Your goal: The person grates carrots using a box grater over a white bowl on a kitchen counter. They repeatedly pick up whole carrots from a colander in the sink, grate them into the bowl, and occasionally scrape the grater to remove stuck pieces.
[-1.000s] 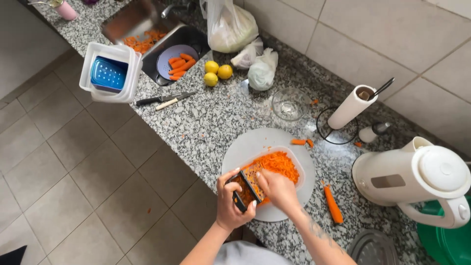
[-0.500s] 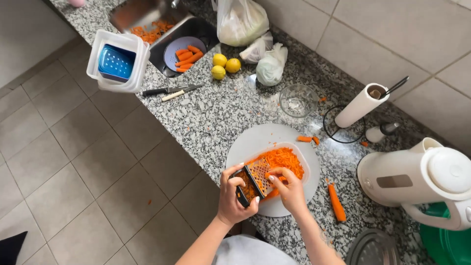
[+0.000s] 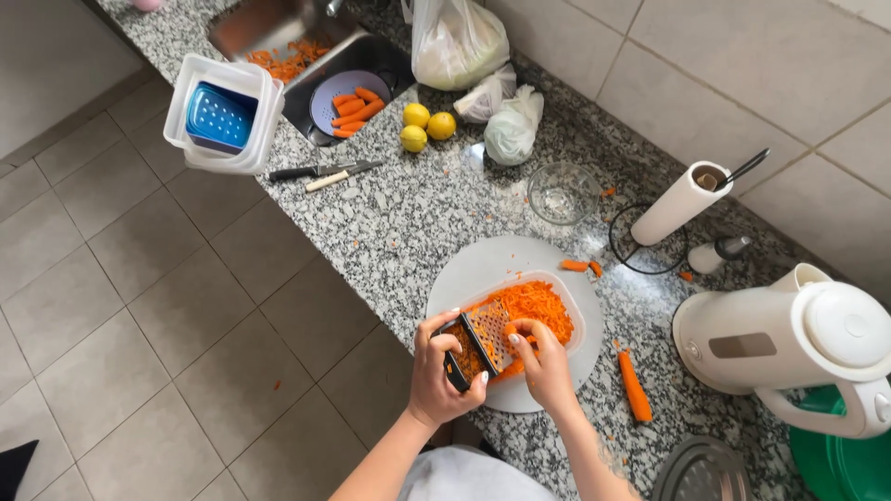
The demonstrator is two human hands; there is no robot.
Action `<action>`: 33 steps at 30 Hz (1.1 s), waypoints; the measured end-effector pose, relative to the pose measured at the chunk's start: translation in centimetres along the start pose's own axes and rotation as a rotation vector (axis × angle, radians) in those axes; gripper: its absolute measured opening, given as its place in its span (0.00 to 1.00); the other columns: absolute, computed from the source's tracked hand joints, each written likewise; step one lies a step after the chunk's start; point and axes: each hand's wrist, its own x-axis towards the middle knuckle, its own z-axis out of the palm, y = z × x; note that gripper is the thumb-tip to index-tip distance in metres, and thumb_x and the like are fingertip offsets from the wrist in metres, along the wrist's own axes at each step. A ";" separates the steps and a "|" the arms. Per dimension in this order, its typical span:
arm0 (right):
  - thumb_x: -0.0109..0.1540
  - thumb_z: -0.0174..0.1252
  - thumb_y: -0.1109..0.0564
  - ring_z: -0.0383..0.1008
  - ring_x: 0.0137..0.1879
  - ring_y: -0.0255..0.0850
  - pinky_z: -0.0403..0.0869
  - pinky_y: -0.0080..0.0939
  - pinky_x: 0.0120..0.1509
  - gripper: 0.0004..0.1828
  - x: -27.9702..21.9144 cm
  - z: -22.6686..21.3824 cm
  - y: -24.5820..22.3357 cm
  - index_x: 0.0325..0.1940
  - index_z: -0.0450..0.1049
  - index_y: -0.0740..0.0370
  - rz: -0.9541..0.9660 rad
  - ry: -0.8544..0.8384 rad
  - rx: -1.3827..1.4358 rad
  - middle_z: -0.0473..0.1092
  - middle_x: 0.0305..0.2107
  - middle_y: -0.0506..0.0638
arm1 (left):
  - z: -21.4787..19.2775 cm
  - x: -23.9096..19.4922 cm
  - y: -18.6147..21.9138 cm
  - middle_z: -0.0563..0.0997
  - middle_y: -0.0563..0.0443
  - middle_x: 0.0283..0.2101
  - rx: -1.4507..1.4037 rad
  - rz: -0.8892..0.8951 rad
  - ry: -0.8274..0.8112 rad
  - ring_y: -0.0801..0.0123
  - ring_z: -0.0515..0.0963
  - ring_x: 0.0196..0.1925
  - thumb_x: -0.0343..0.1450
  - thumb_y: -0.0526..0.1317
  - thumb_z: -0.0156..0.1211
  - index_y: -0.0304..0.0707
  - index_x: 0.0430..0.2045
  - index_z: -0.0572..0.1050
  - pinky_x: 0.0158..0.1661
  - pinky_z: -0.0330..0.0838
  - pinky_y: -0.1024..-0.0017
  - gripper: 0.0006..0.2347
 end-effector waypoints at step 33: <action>0.63 0.48 0.55 0.64 0.23 0.35 0.62 0.36 0.29 0.10 1.0 0.1 -2.8 0.27 0.60 0.57 -0.018 -0.040 -0.154 0.67 0.19 0.46 | -0.1 0.3 -0.1 0.65 0.39 0.48 -0.012 0.012 0.007 0.51 0.68 0.52 0.59 0.46 0.53 0.41 0.29 0.58 0.49 0.66 0.56 0.14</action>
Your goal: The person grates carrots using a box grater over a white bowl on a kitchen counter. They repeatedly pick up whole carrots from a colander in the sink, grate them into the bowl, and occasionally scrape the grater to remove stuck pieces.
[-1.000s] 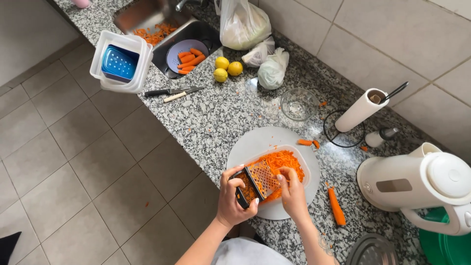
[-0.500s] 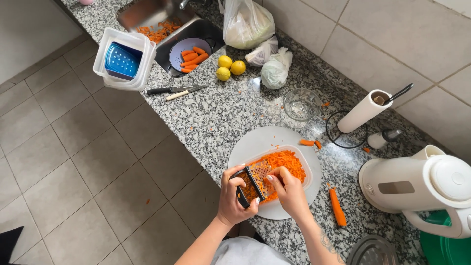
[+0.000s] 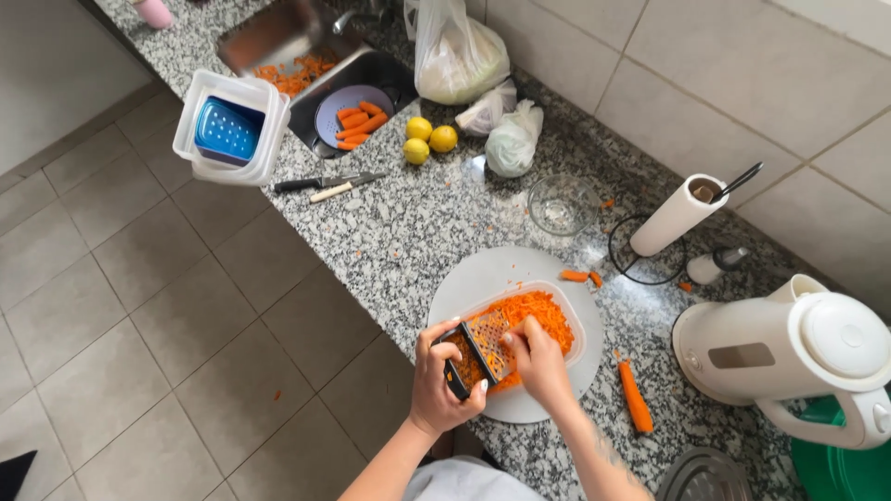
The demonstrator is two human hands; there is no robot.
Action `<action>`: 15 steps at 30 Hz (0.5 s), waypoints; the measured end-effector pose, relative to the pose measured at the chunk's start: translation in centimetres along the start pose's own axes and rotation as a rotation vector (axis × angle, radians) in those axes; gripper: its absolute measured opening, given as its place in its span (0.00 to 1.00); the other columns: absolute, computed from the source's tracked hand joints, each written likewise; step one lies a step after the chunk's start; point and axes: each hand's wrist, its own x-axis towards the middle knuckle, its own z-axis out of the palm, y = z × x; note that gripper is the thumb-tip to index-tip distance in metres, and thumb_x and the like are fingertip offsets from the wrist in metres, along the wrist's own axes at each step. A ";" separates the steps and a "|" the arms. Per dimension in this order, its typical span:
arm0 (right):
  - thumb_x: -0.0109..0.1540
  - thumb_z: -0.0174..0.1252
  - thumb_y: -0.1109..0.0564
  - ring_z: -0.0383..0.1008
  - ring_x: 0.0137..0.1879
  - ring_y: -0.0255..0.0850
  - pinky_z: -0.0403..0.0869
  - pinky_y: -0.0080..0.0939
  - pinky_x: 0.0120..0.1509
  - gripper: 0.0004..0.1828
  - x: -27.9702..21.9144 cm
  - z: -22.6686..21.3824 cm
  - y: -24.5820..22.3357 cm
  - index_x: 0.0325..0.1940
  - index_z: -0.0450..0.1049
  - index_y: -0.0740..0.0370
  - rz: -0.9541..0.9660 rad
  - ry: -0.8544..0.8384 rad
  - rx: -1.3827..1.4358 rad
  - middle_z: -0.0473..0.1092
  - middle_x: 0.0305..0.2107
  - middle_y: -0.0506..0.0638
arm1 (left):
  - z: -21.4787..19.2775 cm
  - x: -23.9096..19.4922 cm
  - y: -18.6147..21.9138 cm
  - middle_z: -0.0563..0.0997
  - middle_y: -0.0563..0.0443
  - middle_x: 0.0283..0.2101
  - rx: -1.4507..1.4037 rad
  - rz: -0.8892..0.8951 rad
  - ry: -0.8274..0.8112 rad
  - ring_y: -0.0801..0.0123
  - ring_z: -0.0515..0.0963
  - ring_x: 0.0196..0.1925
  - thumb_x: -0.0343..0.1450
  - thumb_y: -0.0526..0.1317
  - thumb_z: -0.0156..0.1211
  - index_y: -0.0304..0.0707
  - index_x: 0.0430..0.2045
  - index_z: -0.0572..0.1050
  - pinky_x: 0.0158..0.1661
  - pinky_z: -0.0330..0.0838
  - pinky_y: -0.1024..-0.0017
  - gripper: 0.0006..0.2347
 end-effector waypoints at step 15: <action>0.63 0.48 0.53 0.63 0.25 0.36 0.60 0.38 0.30 0.12 1.1 1.2 2.6 0.27 0.58 0.56 0.103 0.031 0.016 0.68 0.21 0.46 | 0.1 -0.1 0.3 0.65 0.40 0.48 0.012 -0.004 -0.002 0.52 0.68 0.52 0.58 0.44 0.53 0.41 0.29 0.58 0.49 0.66 0.57 0.14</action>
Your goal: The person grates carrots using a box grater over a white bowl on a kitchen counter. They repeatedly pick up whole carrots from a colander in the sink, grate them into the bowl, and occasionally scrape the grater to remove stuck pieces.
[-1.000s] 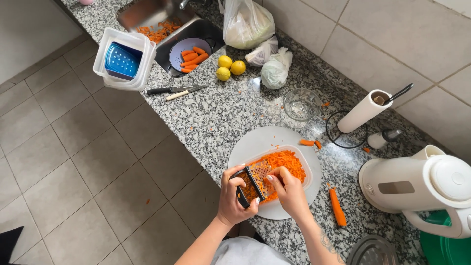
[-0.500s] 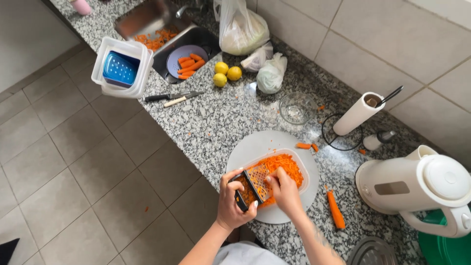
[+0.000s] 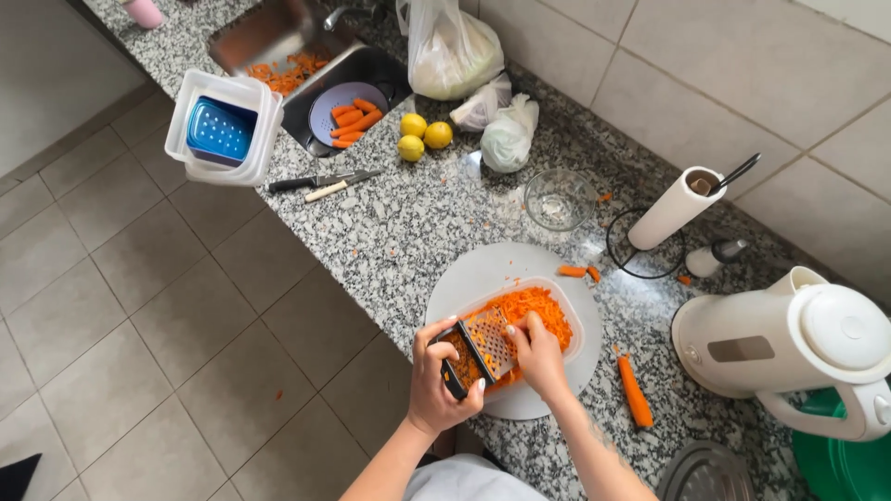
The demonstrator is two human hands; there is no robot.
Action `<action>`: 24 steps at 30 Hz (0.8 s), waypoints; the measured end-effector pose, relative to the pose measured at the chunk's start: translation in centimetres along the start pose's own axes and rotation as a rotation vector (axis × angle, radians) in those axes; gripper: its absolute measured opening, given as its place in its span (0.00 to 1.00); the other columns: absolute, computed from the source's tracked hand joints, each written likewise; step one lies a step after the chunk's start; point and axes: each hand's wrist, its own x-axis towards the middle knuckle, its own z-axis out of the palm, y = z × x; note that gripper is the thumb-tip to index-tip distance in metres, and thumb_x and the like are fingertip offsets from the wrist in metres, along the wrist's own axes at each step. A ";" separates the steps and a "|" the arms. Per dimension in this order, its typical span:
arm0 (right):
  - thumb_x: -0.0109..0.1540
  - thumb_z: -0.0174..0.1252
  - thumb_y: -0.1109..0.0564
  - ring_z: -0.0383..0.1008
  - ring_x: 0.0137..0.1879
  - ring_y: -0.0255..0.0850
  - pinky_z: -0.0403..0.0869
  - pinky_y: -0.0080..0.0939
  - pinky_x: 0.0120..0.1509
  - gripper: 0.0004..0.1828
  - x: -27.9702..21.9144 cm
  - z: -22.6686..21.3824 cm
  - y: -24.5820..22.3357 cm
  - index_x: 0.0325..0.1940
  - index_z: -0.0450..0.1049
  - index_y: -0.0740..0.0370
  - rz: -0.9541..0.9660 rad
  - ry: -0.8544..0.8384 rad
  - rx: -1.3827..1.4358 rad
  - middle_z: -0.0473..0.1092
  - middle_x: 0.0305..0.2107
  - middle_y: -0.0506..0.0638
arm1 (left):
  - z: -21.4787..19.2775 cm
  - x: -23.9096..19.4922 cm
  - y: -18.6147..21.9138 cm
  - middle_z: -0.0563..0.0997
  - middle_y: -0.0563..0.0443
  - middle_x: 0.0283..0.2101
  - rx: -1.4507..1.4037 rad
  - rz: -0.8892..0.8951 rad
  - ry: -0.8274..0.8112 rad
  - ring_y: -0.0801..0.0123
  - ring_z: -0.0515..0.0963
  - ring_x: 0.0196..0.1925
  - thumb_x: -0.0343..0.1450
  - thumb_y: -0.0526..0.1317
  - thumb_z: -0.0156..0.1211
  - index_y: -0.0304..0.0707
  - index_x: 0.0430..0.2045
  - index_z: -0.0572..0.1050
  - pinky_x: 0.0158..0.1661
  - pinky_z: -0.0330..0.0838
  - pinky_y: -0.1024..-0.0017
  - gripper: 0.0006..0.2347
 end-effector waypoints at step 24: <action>0.62 0.45 0.52 0.70 0.42 0.42 0.67 0.41 0.44 0.10 -0.8 4.9 3.5 0.41 0.70 0.56 -0.097 0.508 0.007 0.71 0.35 0.46 | -2.8 3.9 -2.0 0.66 0.44 0.51 -0.016 -0.093 -0.270 0.53 0.65 0.56 0.59 0.45 0.55 0.42 0.30 0.60 0.51 0.60 0.55 0.14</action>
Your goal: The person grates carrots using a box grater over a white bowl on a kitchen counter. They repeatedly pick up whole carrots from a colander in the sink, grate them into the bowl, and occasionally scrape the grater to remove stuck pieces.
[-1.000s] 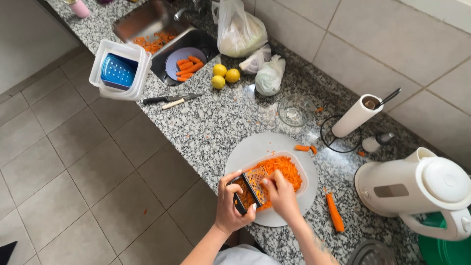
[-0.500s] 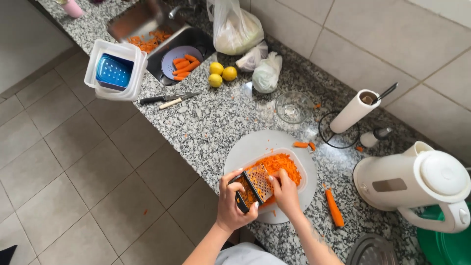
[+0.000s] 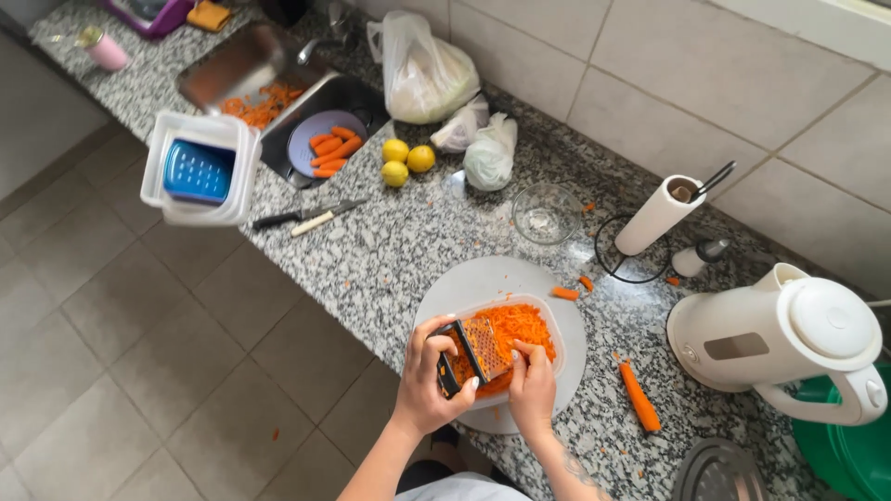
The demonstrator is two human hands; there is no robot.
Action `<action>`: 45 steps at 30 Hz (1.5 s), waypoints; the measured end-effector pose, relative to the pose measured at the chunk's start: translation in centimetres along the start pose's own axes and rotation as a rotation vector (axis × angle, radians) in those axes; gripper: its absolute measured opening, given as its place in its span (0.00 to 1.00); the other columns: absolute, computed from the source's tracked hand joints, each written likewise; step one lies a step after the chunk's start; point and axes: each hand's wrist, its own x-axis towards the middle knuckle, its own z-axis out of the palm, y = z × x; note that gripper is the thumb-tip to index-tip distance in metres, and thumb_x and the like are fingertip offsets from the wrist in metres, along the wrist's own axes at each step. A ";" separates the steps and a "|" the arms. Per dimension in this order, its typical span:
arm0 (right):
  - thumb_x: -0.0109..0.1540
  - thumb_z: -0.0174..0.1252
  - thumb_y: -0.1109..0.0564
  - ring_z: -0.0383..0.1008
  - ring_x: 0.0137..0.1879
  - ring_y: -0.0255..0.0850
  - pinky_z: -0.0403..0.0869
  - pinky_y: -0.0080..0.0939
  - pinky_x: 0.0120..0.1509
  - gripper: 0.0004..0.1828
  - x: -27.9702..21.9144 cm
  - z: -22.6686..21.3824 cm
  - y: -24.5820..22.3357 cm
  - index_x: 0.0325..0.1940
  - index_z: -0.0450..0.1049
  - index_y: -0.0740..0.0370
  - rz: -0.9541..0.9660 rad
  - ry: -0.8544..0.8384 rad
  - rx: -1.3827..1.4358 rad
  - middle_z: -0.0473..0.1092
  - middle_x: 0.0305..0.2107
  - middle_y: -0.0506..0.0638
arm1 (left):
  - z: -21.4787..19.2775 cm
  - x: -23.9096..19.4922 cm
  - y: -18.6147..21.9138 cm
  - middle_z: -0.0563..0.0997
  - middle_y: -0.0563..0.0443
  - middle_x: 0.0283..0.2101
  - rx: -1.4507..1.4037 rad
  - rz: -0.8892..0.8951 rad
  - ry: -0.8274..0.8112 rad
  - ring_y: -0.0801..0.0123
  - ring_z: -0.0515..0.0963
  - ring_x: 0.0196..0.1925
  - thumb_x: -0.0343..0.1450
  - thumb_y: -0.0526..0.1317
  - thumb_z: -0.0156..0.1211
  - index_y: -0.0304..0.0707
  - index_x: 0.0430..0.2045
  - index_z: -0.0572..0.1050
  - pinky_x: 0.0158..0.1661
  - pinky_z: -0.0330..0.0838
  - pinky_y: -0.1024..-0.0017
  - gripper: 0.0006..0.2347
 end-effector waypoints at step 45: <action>0.61 0.52 0.56 0.57 0.23 0.33 0.58 0.35 0.28 0.10 1.9 -1.4 -8.5 0.25 0.64 0.57 0.096 -0.336 0.185 0.61 0.15 0.43 | 0.1 -0.8 -1.7 0.66 0.41 0.47 -0.077 0.125 0.205 0.53 0.68 0.52 0.56 0.41 0.52 0.41 0.28 0.59 0.51 0.64 0.57 0.13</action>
